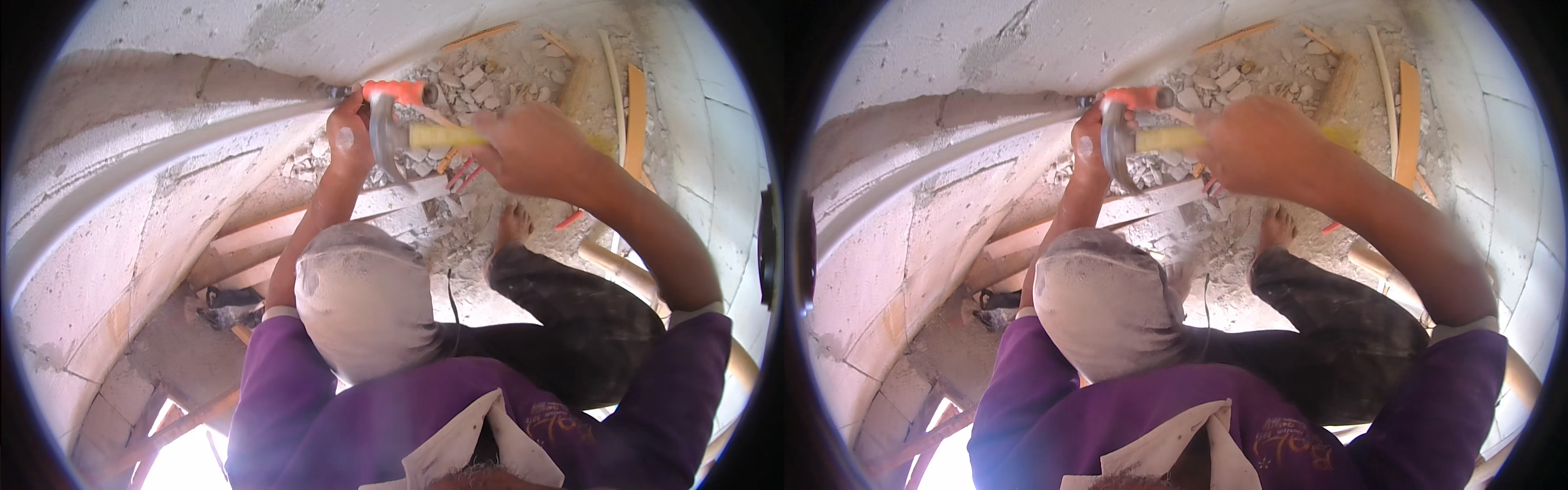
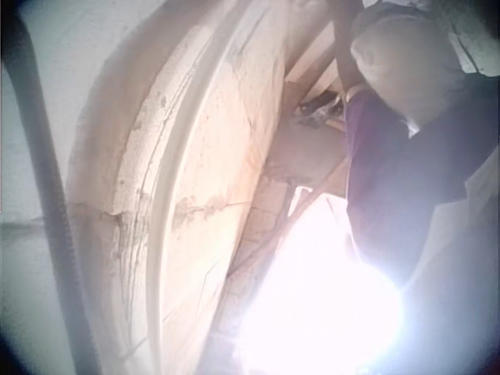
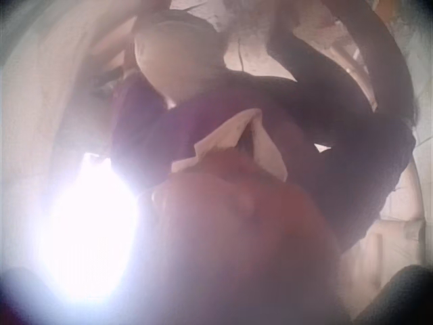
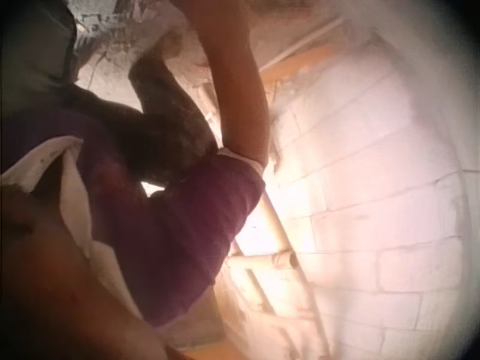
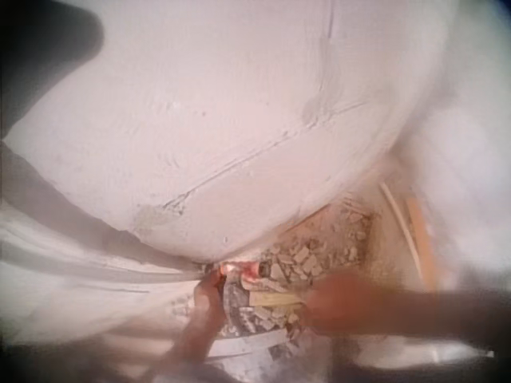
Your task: The person uses a hammer and a chisel to chip away at a concrete wall to create a groove for a white pipe. They repeatedly strike the chisel to remove debris and clear the channel, then position the pipe into the groove.
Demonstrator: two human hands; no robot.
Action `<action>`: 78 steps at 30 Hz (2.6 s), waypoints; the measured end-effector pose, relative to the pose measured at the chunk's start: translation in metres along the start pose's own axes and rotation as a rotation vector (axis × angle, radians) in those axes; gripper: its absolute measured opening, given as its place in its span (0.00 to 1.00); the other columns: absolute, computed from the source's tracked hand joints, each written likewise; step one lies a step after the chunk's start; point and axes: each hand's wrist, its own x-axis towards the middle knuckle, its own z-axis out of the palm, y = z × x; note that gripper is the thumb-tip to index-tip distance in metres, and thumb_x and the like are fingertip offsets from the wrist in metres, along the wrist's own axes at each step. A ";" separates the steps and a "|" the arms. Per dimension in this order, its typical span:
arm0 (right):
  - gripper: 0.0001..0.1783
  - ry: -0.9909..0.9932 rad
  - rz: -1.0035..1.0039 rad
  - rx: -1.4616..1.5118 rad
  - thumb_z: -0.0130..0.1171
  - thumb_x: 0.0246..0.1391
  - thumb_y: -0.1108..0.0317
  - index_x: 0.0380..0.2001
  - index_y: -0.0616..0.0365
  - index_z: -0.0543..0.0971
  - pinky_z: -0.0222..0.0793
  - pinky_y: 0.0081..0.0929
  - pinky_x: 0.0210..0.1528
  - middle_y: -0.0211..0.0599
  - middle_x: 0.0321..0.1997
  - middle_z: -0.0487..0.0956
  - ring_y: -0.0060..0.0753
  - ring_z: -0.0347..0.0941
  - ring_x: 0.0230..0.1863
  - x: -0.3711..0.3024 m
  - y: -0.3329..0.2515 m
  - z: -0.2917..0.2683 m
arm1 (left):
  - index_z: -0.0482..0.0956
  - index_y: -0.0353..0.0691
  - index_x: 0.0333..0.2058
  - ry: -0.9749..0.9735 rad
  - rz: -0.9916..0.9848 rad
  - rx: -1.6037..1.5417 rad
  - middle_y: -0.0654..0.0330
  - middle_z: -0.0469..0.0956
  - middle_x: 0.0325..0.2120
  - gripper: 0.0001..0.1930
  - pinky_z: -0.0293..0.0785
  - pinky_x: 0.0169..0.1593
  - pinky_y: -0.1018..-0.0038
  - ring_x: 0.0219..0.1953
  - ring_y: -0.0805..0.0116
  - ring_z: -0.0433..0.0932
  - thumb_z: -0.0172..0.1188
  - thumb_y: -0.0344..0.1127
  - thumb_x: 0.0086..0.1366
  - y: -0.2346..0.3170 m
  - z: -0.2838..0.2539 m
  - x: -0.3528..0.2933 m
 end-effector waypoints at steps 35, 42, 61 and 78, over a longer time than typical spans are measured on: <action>0.19 -0.520 -0.083 -0.355 0.59 0.57 0.53 0.34 0.62 0.80 0.71 0.51 0.39 0.52 0.28 0.80 0.57 0.78 0.35 -0.017 0.007 0.045 | 0.72 0.29 0.45 0.139 -0.178 -0.078 0.55 0.74 0.30 0.15 0.76 0.33 0.66 0.30 0.63 0.75 0.50 0.37 0.69 -0.004 -0.056 -0.046; 0.20 -0.508 -0.089 -0.294 0.59 0.57 0.52 0.35 0.62 0.80 0.71 0.50 0.43 0.53 0.30 0.81 0.58 0.78 0.37 -0.013 -0.001 0.049 | 0.72 0.28 0.45 0.124 -0.174 -0.032 0.53 0.73 0.30 0.16 0.76 0.31 0.65 0.29 0.61 0.76 0.50 0.37 0.69 -0.002 -0.050 -0.041; 0.14 -0.396 -0.199 -0.120 0.58 0.55 0.58 0.28 0.59 0.80 0.74 0.48 0.34 0.48 0.23 0.80 0.54 0.79 0.29 -0.031 -0.003 0.053 | 0.71 0.33 0.47 0.274 -0.058 -0.119 0.58 0.72 0.28 0.14 0.75 0.31 0.66 0.27 0.64 0.72 0.49 0.37 0.69 -0.022 -0.022 -0.012; 0.08 -0.316 -0.294 -0.138 0.60 0.42 0.68 0.24 0.59 0.84 0.76 0.44 0.31 0.45 0.24 0.82 0.49 0.81 0.28 0.003 -0.013 0.043 | 0.70 0.33 0.46 0.241 -0.081 -0.127 0.57 0.72 0.31 0.13 0.74 0.37 0.63 0.30 0.64 0.72 0.47 0.38 0.72 -0.020 -0.032 -0.006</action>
